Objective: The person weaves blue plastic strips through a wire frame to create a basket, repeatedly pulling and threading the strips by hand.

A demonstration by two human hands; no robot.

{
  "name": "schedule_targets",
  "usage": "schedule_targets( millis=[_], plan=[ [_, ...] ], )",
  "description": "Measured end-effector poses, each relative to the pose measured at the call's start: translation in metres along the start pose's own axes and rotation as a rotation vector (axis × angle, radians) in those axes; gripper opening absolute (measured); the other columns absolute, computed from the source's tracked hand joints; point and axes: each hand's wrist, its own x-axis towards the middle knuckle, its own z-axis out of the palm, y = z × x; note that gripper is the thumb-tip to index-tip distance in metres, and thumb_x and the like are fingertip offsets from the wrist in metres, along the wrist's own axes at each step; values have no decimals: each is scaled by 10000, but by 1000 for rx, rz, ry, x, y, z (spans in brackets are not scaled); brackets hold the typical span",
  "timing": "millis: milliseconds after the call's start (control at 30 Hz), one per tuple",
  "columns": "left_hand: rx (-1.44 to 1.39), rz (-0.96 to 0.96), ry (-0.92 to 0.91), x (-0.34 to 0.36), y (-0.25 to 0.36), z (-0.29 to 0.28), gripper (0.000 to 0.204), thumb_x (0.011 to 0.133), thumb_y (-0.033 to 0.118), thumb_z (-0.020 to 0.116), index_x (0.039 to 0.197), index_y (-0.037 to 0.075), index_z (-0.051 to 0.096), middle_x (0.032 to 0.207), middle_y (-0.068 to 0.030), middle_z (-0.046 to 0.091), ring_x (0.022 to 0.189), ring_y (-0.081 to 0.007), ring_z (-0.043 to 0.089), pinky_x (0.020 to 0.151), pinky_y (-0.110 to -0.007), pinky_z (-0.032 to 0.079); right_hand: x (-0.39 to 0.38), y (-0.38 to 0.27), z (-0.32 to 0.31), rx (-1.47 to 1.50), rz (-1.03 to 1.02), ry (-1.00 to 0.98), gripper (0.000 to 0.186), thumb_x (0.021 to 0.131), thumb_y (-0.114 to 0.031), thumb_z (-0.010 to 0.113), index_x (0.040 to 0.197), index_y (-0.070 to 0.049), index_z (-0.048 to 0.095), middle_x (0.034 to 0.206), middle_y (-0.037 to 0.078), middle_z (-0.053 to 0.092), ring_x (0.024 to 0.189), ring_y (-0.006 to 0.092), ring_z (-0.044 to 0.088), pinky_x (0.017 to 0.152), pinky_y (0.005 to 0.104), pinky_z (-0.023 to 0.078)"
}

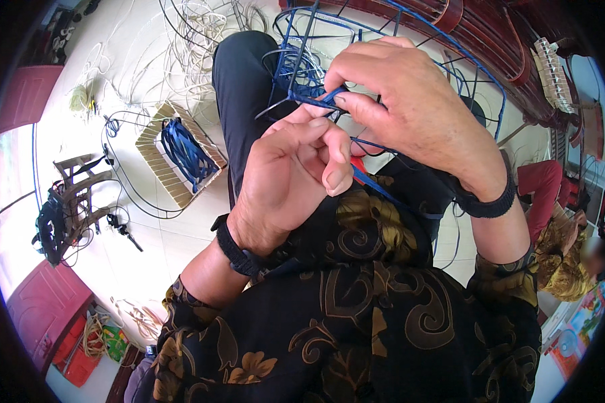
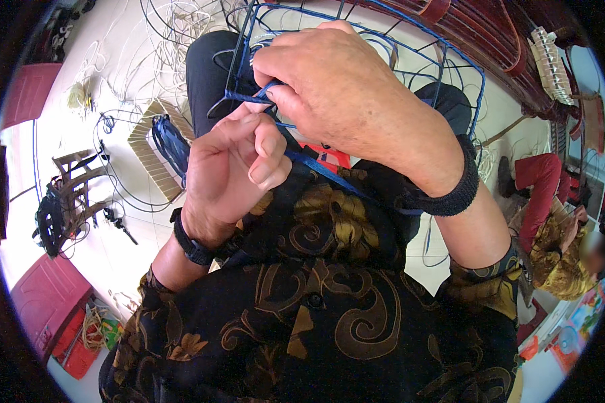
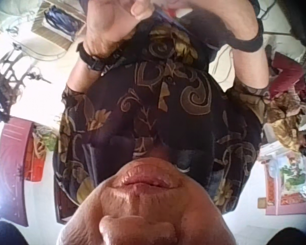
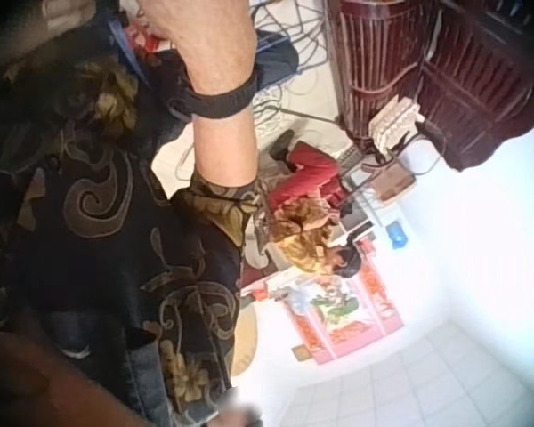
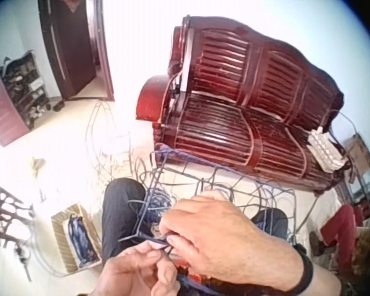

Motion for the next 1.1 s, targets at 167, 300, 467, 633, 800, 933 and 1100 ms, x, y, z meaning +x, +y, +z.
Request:
schedule_targets(
  millis=[167, 300, 467, 633, 800, 933, 1100],
  plan=[
    [58, 19, 109, -5, -3, 3, 203, 1055, 130, 460, 1180, 70, 608, 834, -132, 670, 531, -198, 518, 523, -336, 393, 4, 1, 2, 17, -43, 21, 85, 828, -107, 601, 836, -22, 601, 771, 140, 615, 803, 350, 633, 738, 445, 506],
    [191, 72, 204, -6, -7, 4, 180, 1057, 178, 520, 1177, 93, 623, 825, -116, 674, 552, -194, 556, 529, -331, 426, 5, 6, -4, -5, -76, -100, 104, 858, -101, 615, 886, -18, 560, 850, 144, 579, 840, 354, 583, 771, 437, 476],
    [291, 142, 235, 2, -4, 11, 238, 1059, 253, 542, 1226, 106, 624, 820, -110, 688, 565, -191, 581, 532, -318, 448, 0, 12, -6, -15, -139, -154, 91, 889, -86, 575, 906, -7, 532, 874, 150, 524, 838, 359, 535, 762, 455, 447],
    [285, 174, 231, 10, -3, 12, 300, 1064, 308, 525, 1268, 100, 600, 811, -89, 683, 565, -188, 571, 532, -327, 431, 5, 14, -15, 12, -172, -177, 113, 896, -79, 606, 940, 20, 636, 919, 166, 624, 939, 369, 627, 840, 452, 513],
    [252, 153, 213, 9, 0, 8, 323, 1076, 325, 495, 1277, 88, 584, 792, -86, 672, 550, -189, 543, 528, -330, 401, 10, 20, -22, 27, -196, -249, 96, 899, -73, 598, 931, 17, 599, 921, 166, 586, 913, 377, 590, 817, 456, 484],
    [266, 147, 214, 7, 1, 9, 334, 1083, 322, 476, 1278, 70, 577, 785, -95, 669, 540, -186, 531, 529, -326, 399, 6, 21, -18, 69, -228, -200, 96, 888, -61, 599, 894, 8, 532, 907, 161, 514, 865, 377, 535, 770, 451, 446],
    [387, 125, 229, 7, 6, 9, 304, 1072, 251, 510, 1260, 28, 597, 764, -114, 667, 520, -184, 550, 507, -311, 436, 8, 20, -23, 125, -195, -237, 97, 882, -61, 609, 903, 10, 546, 970, 147, 539, 900, 358, 555, 801, 423, 455]
  ],
)
